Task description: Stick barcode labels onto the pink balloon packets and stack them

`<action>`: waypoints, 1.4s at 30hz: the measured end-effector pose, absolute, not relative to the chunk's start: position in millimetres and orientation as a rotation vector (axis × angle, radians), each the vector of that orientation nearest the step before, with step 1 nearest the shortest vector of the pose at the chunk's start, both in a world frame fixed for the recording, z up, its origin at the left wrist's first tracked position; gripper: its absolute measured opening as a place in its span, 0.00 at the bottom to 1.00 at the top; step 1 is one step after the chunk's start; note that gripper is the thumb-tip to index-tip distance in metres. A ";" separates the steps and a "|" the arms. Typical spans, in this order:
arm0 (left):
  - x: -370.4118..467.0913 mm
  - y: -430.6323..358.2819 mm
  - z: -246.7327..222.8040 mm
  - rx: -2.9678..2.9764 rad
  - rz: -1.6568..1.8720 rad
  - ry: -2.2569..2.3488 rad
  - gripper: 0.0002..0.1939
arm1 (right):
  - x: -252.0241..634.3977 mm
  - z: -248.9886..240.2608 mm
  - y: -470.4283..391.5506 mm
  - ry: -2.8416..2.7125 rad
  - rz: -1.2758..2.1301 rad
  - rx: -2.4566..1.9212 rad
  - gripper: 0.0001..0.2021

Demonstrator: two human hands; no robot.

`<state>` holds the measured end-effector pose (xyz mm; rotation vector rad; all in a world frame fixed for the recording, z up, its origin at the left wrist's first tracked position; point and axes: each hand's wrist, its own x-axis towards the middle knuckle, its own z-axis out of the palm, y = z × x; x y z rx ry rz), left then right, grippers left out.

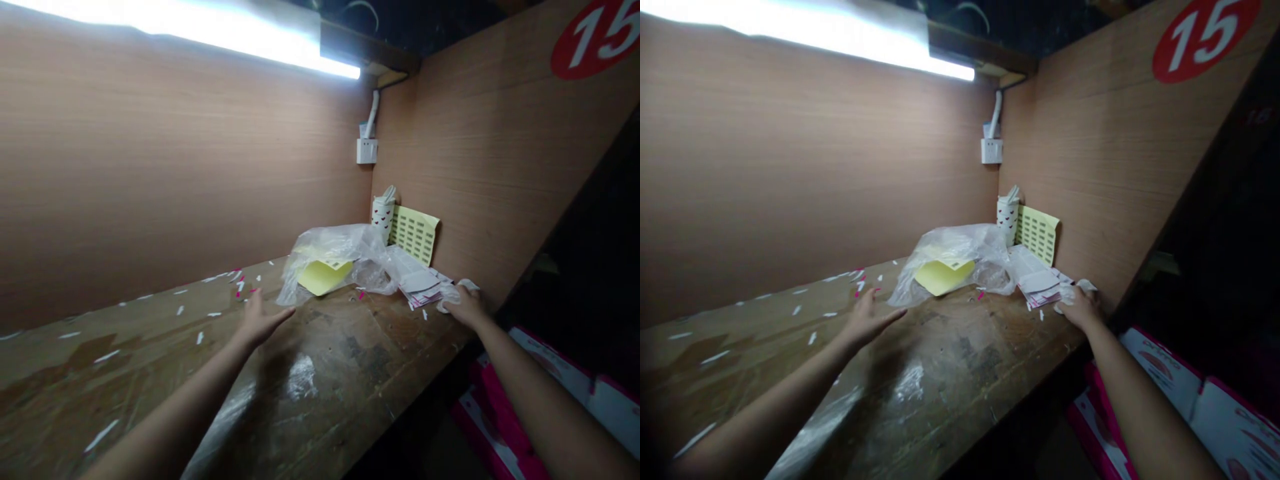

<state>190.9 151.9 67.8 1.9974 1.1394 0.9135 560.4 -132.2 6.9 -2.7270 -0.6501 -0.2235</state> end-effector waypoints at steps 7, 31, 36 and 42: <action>235.4 186.3 108.8 1.756 0.986 0.953 0.16 | 534.8 26.3 -136.4 -0.965 -0.838 -2.525 0.37; 98.0 59.1 146.9 2.044 0.829 0.680 0.36 | 287.0 107.9 80.5 -1.948 -0.053 -2.248 0.26; 80.6 55.4 144.7 2.020 0.832 0.769 0.41 | 318.5 122.8 94.9 -1.833 -0.255 -2.315 0.17; 84.1 63.5 142.6 1.897 0.843 0.710 0.44 | 335.8 133.5 94.8 -1.933 -0.225 -2.379 0.22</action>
